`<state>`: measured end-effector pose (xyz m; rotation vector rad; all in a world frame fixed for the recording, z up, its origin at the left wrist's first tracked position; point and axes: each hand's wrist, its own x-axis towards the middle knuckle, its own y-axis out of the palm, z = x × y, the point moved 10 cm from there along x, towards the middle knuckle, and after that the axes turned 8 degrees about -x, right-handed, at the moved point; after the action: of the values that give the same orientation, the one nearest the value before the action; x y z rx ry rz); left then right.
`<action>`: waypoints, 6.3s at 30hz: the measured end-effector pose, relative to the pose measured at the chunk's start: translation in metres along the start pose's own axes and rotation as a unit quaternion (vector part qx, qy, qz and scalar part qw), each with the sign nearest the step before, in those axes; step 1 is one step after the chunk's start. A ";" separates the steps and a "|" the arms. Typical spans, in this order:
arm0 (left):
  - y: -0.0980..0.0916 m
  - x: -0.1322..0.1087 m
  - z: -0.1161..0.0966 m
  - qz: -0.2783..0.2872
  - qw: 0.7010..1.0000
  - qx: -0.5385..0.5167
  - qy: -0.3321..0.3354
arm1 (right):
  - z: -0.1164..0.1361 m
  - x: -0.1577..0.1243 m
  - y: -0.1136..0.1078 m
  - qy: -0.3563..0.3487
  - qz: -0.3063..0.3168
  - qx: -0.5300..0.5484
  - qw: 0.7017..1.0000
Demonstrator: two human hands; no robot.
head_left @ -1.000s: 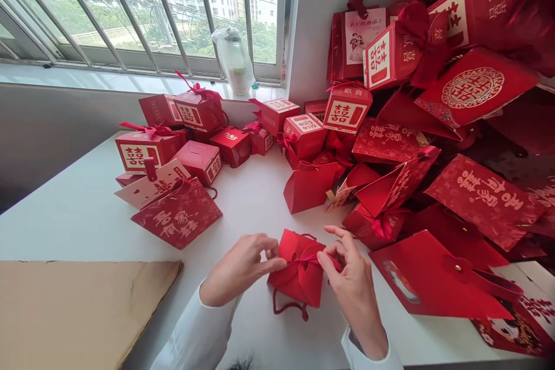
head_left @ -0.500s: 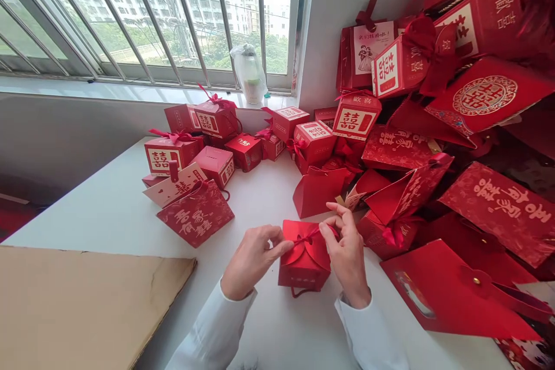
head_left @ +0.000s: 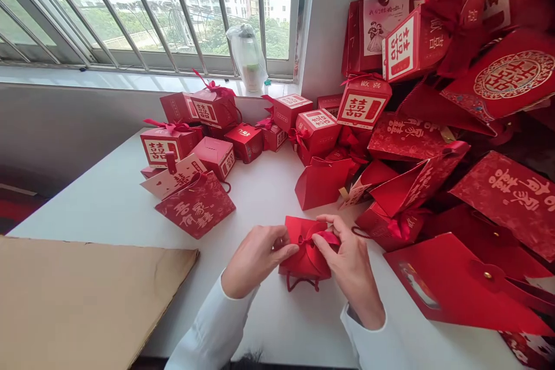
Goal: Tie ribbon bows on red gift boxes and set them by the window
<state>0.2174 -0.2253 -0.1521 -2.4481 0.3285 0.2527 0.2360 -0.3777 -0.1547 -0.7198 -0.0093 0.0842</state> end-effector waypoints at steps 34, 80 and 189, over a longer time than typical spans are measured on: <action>0.024 0.004 0.041 0.184 0.955 -0.224 -0.056 | -0.008 0.005 -0.006 0.003 -0.022 0.014 1.000; 0.012 0.023 -0.053 0.109 0.906 -0.269 0.307 | -0.010 -0.006 -0.009 -0.030 -0.004 0.009 0.999; 0.009 0.010 -0.034 -0.023 0.913 -0.205 0.353 | -0.022 0.021 -0.069 -0.031 0.050 0.018 0.998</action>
<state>0.2274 -0.2550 -0.1339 -2.8873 0.5653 -0.6744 0.2630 -0.4419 -0.1261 -0.6810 -0.0315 0.2027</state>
